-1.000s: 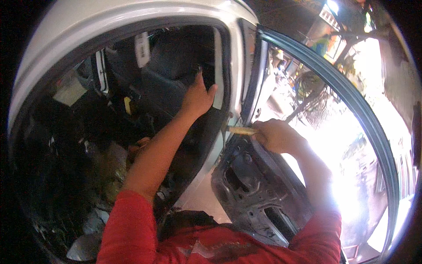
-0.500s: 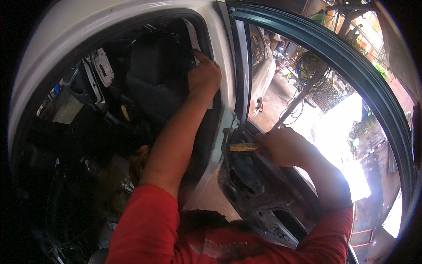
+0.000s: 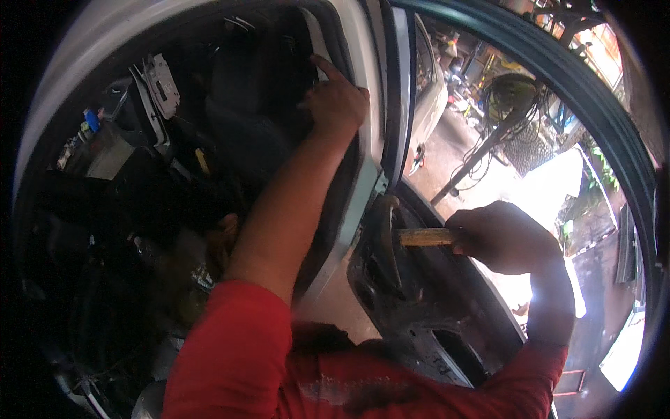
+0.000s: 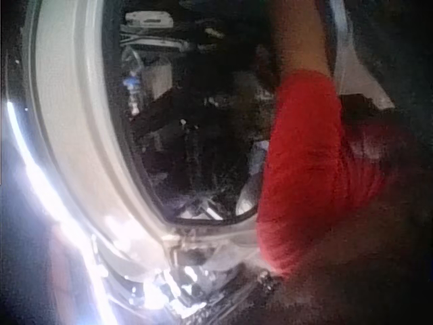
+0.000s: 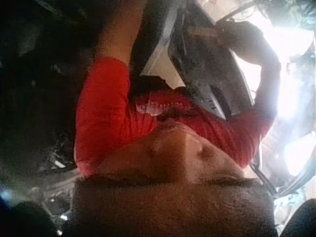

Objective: The person uses a hammer to pry and remove interior trim and components from the door frame and roof area of a white car. The person repeatedly strikes the trim and pulls away pieces of plastic and insulation.

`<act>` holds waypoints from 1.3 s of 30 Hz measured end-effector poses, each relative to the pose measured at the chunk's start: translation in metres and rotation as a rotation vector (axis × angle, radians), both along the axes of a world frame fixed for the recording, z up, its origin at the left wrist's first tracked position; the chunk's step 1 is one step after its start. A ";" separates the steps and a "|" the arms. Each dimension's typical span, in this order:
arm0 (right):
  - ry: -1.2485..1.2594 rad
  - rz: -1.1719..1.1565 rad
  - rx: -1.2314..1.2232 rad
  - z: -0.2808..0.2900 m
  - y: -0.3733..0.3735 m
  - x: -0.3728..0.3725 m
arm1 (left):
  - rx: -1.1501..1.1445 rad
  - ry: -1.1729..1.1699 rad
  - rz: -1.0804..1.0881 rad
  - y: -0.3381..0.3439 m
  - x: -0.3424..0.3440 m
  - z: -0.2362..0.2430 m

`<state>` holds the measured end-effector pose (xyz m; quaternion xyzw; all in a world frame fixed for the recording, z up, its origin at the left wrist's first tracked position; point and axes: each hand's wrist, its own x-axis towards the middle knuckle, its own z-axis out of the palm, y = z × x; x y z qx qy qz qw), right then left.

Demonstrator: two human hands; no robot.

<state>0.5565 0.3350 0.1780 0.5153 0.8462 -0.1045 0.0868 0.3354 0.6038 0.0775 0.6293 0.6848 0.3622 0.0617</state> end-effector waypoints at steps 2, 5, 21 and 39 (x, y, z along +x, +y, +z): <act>0.037 0.039 -0.001 -0.003 -0.001 0.006 | -0.004 0.002 -0.036 0.003 -0.009 0.000; 0.034 0.058 -0.054 0.000 -0.003 0.004 | 0.114 -0.089 -0.089 0.002 -0.029 -0.022; -0.143 0.019 -0.287 -0.049 0.009 0.023 | 0.764 -0.443 0.151 0.095 0.002 0.068; -0.105 -0.034 -0.328 -0.022 0.003 0.032 | 0.717 -0.084 0.093 0.137 -0.068 0.095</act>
